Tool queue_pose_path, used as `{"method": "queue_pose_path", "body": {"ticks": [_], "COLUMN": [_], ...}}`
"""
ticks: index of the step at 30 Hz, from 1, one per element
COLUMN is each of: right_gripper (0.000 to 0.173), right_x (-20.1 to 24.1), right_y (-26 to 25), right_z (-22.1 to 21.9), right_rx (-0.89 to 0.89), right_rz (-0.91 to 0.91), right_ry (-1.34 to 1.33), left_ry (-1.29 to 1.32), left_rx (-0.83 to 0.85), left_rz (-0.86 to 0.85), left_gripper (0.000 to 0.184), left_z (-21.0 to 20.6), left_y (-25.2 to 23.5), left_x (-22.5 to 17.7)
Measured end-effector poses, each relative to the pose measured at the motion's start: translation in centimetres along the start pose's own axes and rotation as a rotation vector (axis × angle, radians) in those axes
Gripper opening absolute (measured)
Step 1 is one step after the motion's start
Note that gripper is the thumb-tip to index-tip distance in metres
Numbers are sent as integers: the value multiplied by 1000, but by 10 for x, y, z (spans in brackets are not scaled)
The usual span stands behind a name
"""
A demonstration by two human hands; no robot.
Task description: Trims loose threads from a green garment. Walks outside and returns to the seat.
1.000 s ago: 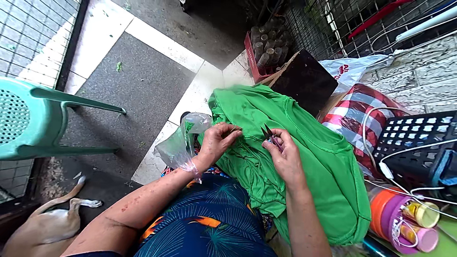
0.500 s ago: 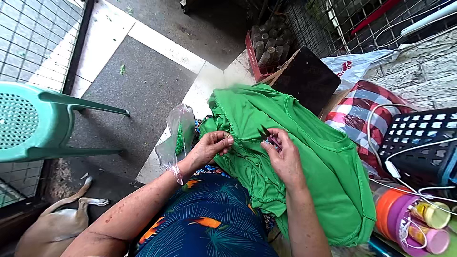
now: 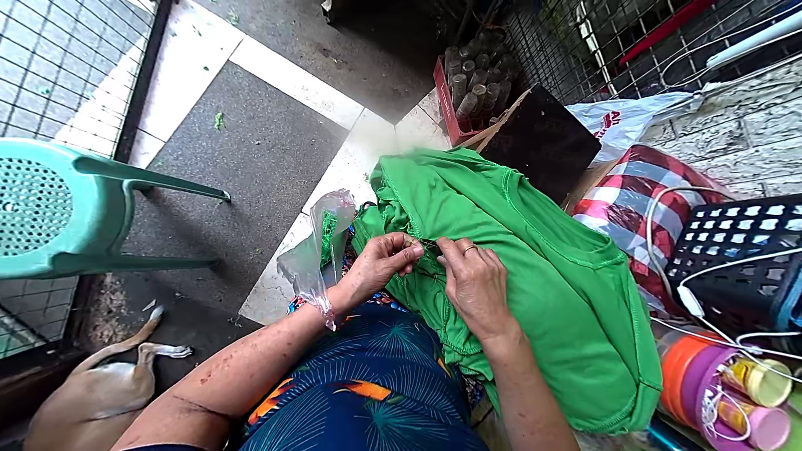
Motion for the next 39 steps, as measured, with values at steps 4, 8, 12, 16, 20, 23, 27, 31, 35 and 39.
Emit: {"method": "queue_pose_path", "body": {"ticks": [4, 8, 12, 16, 20, 23, 27, 31, 35, 39], "right_gripper": [21, 21, 34, 79, 73, 33, 23, 20, 19, 16], "right_x": [-1, -6, -7, 24, 70, 81, 64, 79, 106, 91], "right_y": [1, 1, -5, -22, -48, -58, -55, -47, -37, -33], "right_z": [-1, 1, 6, -18, -54, -57, -40, -26, -24, -14], "right_rx": [-24, -13, 72, 226, 369, 354, 321, 247, 139, 96], "right_rz": [14, -87, -383, -426, -315, -221, -237, -162, -50, -128], "right_ry": [-15, -67, -499, -934, -890, -703, -747, -830, -764, -861], "left_ry": [18, -118, -346, -403, -403, -421, -620, -1069, -1190, -1293], "left_rx": [-18, 27, 477, 884, 1048, 927, 422, 41, -139, -164], "left_rz": [-15, -16, -106, -216, -159, -281, -376, -296, -354, -232], "left_gripper": [15, 7, 22, 18, 13, 16, 24, 12, 6, 10], "left_z": [0, -7, -51, -87, -96, -77, 4, 56, 51, 64], "left_y": [0, 7, 37, 72, 92, 93, 80, 62, 54, 50], "left_x": [-1, -11, -32, -45, -41, -58, -86, -73, -68, -43]}}
Point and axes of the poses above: each hand's wrist, its own y-axis away from the middle knuckle, its own z-axis out of the back of the hand, x = y × z, the point moved 8 cm from there along -y, towards the middle knuckle, and after that the axes turned 5 degrees about y, right-handed, at the moved point
